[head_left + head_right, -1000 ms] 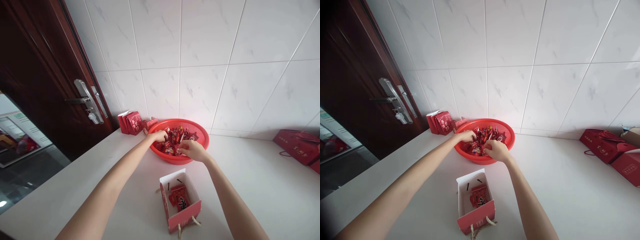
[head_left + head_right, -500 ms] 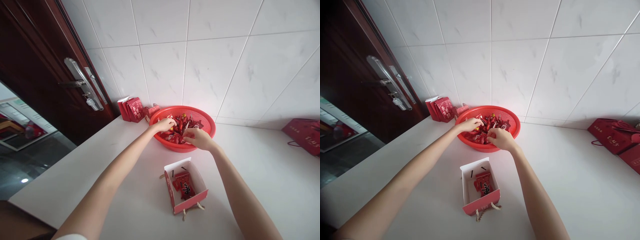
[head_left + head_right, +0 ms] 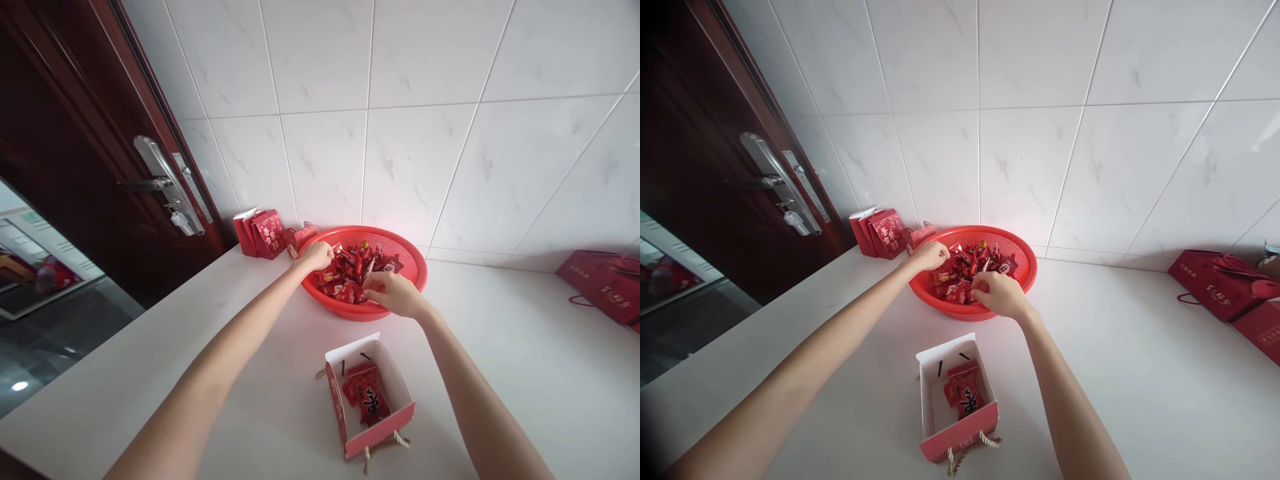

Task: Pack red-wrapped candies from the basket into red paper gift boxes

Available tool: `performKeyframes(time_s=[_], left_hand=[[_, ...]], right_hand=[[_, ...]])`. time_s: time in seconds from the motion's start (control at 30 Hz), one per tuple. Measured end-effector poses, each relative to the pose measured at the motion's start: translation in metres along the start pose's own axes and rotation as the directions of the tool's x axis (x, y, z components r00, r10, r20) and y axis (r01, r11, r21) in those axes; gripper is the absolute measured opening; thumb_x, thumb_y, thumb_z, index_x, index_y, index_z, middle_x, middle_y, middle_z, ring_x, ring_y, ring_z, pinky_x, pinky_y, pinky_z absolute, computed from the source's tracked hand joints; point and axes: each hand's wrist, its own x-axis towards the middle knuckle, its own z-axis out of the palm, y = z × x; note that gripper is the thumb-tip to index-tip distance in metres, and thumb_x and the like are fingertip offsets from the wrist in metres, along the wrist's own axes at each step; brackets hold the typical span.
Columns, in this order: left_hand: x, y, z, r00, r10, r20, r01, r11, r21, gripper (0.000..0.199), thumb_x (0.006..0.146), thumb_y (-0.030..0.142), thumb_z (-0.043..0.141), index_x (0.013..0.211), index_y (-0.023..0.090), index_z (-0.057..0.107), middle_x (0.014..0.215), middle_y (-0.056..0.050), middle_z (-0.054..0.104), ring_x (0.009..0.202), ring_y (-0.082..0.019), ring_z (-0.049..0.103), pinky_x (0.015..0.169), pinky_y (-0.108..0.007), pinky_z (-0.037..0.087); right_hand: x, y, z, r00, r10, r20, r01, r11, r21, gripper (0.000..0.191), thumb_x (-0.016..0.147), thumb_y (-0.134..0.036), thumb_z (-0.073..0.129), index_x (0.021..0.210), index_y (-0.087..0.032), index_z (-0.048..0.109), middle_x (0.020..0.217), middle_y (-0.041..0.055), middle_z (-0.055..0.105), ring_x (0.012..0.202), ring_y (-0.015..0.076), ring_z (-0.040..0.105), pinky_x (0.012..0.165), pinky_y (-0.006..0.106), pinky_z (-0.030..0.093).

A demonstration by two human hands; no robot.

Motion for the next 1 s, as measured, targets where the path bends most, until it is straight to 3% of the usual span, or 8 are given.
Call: performKeyframes(time_s=[0.17,0.37,0.5,0.63,0.77,0.83,0.9,1.0], left_hand=[[0.002,0.009,-0.004,0.960,0.102,0.262,-0.123,0.990,0.065,0.031,0.072,0.009,0.063,0.095,0.024,0.078,0.100,0.000,0.077,0.090,-0.017,0.069,0.082,-0.021,0.051],[-0.003,0.024,0.000,0.927,0.088,0.364,-0.162,0.970,0.179,0.017,0.070,0.016,0.068,0.085,0.021,0.075,0.101,-0.007,0.073,0.098,-0.030,0.066,0.102,-0.053,0.042],[-0.002,0.024,0.006,0.930,0.087,0.357,-0.163,0.968,0.189,0.007,0.064,0.014,0.072,0.070,0.017,0.070,0.097,-0.010,0.073,0.098,-0.033,0.065,0.101,-0.060,0.040],[-0.001,0.016,0.003,0.946,0.144,0.291,-0.175,0.981,0.084,0.009,0.064,0.014,0.074,0.070,0.019,0.070,0.087,-0.004,0.073,0.095,-0.028,0.066,0.099,-0.049,0.044],[-0.006,0.012,-0.001,0.966,0.210,0.151,-0.190,0.972,-0.135,0.009,0.079,0.023,0.068,0.087,0.018,0.070,0.094,-0.006,0.074,0.091,-0.021,0.068,0.087,-0.033,0.051],[-0.014,0.016,0.000,0.974,0.225,0.020,-0.195,0.884,-0.426,0.020,0.080,0.030,0.072,0.093,0.016,0.067,0.094,-0.007,0.074,0.088,-0.020,0.068,0.082,-0.031,0.052],[-0.026,0.023,0.000,0.973,0.206,-0.104,-0.217,0.662,-0.717,0.035,0.073,0.037,0.080,0.096,0.015,0.067,0.087,-0.006,0.072,0.082,-0.019,0.068,0.078,-0.032,0.052],[-0.050,0.041,0.002,0.954,0.229,-0.195,-0.276,0.408,-0.871,0.044,0.069,0.045,0.084,0.097,0.015,0.069,0.084,-0.004,0.070,0.076,-0.016,0.065,0.074,-0.030,0.051]], right_hand=[[-0.001,0.001,0.000,1.000,-0.013,0.000,0.013,1.000,0.005,0.007,0.084,-0.022,0.062,0.084,-0.026,0.068,0.092,-0.0011,0.076,0.086,0.0204,0.068,0.071,0.030,0.044],[-0.002,0.001,0.000,1.000,-0.019,0.007,0.019,1.000,0.006,0.006,0.085,-0.024,0.061,0.085,-0.026,0.067,0.093,-0.0011,0.076,0.087,0.0202,0.067,0.072,0.030,0.043],[-0.001,0.000,0.000,1.000,-0.011,0.006,0.011,1.000,-0.010,0.007,0.085,-0.023,0.061,0.085,-0.026,0.067,0.092,-0.0009,0.076,0.086,0.0204,0.067,0.071,0.030,0.043],[-0.002,-0.002,-0.001,1.000,-0.024,0.004,0.024,0.999,-0.023,0.008,0.085,-0.021,0.060,0.084,-0.026,0.067,0.091,-0.0010,0.076,0.085,0.0203,0.068,0.070,0.030,0.042],[-0.001,-0.002,-0.001,1.000,-0.007,-0.012,0.007,1.000,0.017,0.007,0.084,-0.021,0.061,0.084,-0.025,0.066,0.094,-0.0008,0.076,0.087,0.0206,0.069,0.072,0.030,0.044],[0.001,0.001,0.001,0.998,0.000,-0.058,0.005,0.997,0.079,0.007,0.084,-0.020,0.061,0.085,-0.025,0.065,0.094,-0.0001,0.076,0.088,0.0205,0.068,0.075,0.031,0.046],[0.004,0.004,0.004,0.993,0.002,-0.119,0.020,0.984,0.179,0.005,0.085,-0.024,0.060,0.086,-0.024,0.064,0.090,0.0010,0.074,0.082,0.0197,0.068,0.074,0.032,0.048],[0.006,0.006,0.006,0.989,-0.025,-0.148,0.081,0.917,0.391,0.020,0.087,-0.041,0.061,0.092,-0.022,0.064,0.085,0.0031,0.071,0.073,0.0194,0.066,0.064,0.031,0.051]])
